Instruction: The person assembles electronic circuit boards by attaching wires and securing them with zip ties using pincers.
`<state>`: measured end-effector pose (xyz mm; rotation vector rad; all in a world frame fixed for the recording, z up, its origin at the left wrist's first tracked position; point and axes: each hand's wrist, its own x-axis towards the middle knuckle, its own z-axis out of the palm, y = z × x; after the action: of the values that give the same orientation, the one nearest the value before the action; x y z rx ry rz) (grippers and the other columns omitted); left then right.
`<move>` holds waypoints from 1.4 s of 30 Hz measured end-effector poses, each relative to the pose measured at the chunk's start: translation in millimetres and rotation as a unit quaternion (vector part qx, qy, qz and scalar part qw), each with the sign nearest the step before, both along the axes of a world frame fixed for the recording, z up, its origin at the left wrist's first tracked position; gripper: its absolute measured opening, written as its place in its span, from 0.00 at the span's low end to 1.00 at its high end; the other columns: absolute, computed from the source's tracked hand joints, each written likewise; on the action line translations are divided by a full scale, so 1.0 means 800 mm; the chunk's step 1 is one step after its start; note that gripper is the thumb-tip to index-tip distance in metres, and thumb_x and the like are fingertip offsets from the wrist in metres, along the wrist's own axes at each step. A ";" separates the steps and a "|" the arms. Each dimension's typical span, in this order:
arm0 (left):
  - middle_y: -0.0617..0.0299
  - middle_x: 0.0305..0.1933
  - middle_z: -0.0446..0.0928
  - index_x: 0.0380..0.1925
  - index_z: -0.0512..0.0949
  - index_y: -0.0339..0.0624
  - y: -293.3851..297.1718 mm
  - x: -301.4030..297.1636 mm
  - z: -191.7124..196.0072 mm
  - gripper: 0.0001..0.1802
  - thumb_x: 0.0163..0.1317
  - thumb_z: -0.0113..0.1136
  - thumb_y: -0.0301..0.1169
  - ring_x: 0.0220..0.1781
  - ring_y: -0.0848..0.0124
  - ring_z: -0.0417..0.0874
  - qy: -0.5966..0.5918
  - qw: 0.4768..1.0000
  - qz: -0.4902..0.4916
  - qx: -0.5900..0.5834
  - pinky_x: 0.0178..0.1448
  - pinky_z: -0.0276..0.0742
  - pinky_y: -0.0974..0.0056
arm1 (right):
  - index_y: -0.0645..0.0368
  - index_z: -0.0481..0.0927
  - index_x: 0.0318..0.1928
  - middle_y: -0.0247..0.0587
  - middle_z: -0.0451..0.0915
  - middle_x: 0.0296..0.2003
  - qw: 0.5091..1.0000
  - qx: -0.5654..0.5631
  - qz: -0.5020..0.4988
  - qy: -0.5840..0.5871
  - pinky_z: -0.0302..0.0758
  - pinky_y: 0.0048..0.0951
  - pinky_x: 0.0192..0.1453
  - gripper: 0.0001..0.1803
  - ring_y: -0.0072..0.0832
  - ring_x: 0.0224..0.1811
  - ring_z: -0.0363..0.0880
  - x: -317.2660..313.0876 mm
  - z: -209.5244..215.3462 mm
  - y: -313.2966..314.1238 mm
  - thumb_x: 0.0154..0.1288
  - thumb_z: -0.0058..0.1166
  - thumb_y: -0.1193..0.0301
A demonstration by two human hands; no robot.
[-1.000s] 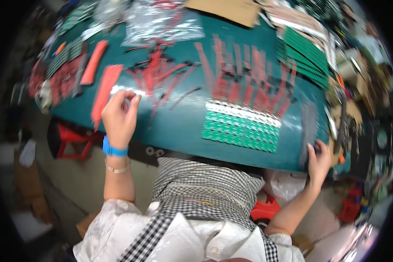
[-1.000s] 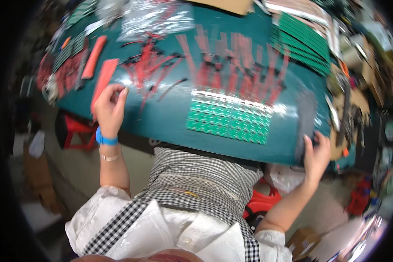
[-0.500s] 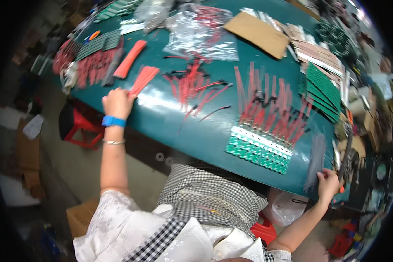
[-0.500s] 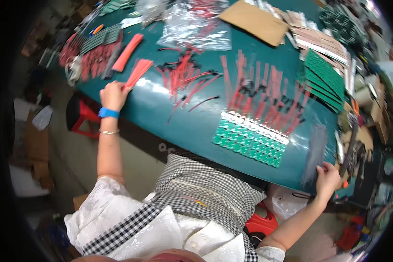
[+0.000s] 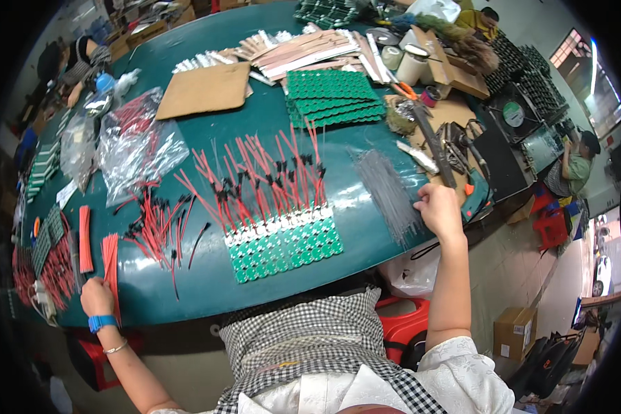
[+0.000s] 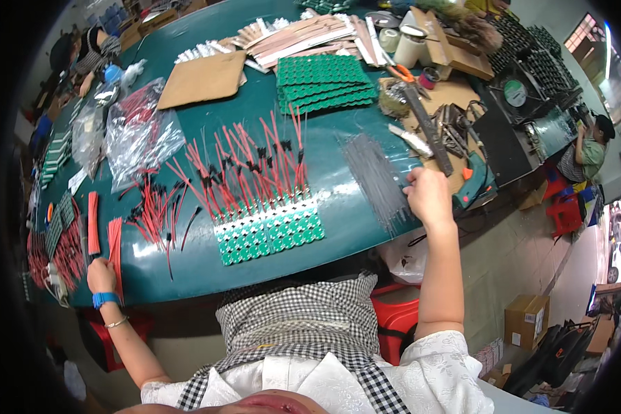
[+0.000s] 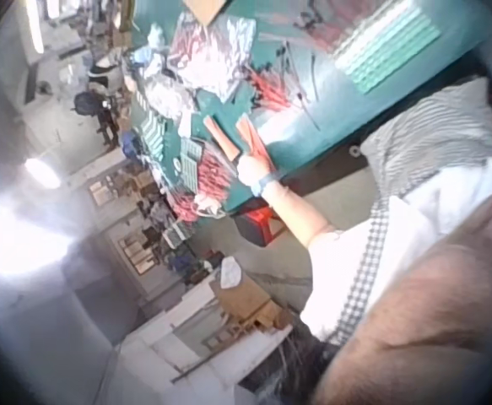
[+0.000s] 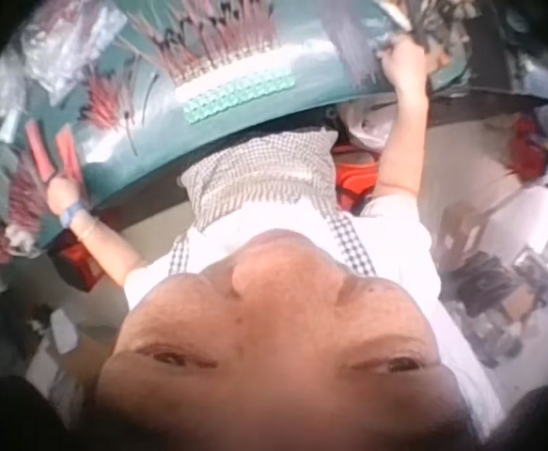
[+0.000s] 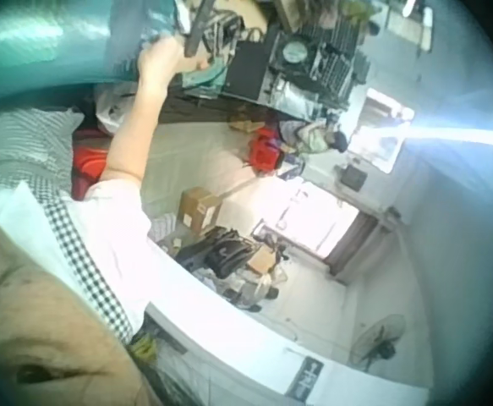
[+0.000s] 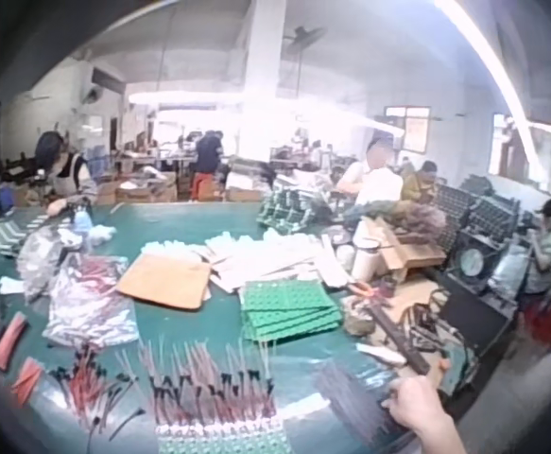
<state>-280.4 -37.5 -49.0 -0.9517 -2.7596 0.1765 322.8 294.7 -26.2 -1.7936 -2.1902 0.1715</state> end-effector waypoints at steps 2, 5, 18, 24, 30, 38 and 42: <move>0.45 0.34 0.83 0.29 0.84 0.39 0.003 0.001 0.004 0.08 0.58 0.66 0.33 0.39 0.47 0.85 -0.023 1.000 -0.004 0.019 0.44 0.80 0.48 | 0.63 0.86 0.35 0.55 0.84 0.31 1.000 -0.016 -0.005 0.013 0.79 0.43 0.46 0.10 0.49 0.38 0.85 -0.001 -0.005 0.000 0.49 0.66 0.77; 0.44 0.33 0.83 0.27 0.83 0.38 0.007 0.001 0.010 0.08 0.56 0.68 0.32 0.39 0.47 0.85 -0.036 0.998 0.017 0.044 0.44 0.80 0.48 | 0.63 0.87 0.36 0.55 0.84 0.32 0.999 -0.016 -0.007 0.032 0.79 0.43 0.48 0.10 0.49 0.38 0.85 0.009 -0.011 0.003 0.50 0.65 0.78; 0.40 0.35 0.81 0.31 0.79 0.34 -0.018 -0.074 -0.052 0.07 0.58 0.64 0.27 0.40 0.43 0.83 -0.008 1.000 -0.009 0.020 0.45 0.78 0.47 | 0.63 0.86 0.43 0.52 0.85 0.35 0.982 -0.002 -0.018 0.188 0.79 0.37 0.48 0.12 0.41 0.38 0.85 0.022 -0.002 -0.015 0.58 0.63 0.76; 0.42 0.33 0.82 0.29 0.79 0.34 -0.025 -0.089 -0.054 0.07 0.52 0.68 0.24 0.38 0.46 0.83 -0.015 0.998 -0.020 0.056 0.45 0.78 0.49 | 0.65 0.81 0.41 0.32 0.82 0.31 0.806 0.037 0.035 0.589 0.75 0.19 0.28 0.07 0.17 0.24 0.76 0.100 0.113 0.025 0.63 0.62 0.78; 0.44 0.32 0.82 0.26 0.80 0.34 -0.020 -0.076 -0.042 0.08 0.51 0.71 0.27 0.37 0.46 0.84 -0.024 0.997 -0.016 0.066 0.46 0.79 0.50 | 0.64 0.81 0.43 0.36 0.83 0.35 0.788 0.031 0.052 0.613 0.79 0.23 0.35 0.07 0.20 0.29 0.80 0.127 0.148 0.067 0.66 0.59 0.77; 0.44 0.32 0.84 0.29 0.85 0.38 0.012 0.013 0.008 0.09 0.53 0.71 0.33 0.37 0.47 0.86 0.004 0.998 0.037 0.058 0.44 0.81 0.49 | 0.65 0.81 0.39 0.37 0.83 0.30 0.882 -0.059 0.032 0.467 0.76 0.25 0.36 0.05 0.23 0.28 0.80 -0.025 -0.006 -0.044 0.66 0.56 0.75; 0.44 0.31 0.83 0.31 0.85 0.37 -0.011 0.018 0.019 0.10 0.54 0.69 0.33 0.36 0.47 0.86 0.023 0.998 0.026 0.056 0.42 0.80 0.48 | 0.65 0.80 0.36 0.50 0.83 0.31 0.961 0.120 0.085 0.235 0.77 0.39 0.40 0.06 0.44 0.33 0.82 -0.044 -0.006 -0.056 0.63 0.58 0.74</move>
<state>-265.9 -46.2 -33.8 -0.8389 -2.7210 0.0503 287.7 250.2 -31.1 -1.2754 -1.9218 0.3191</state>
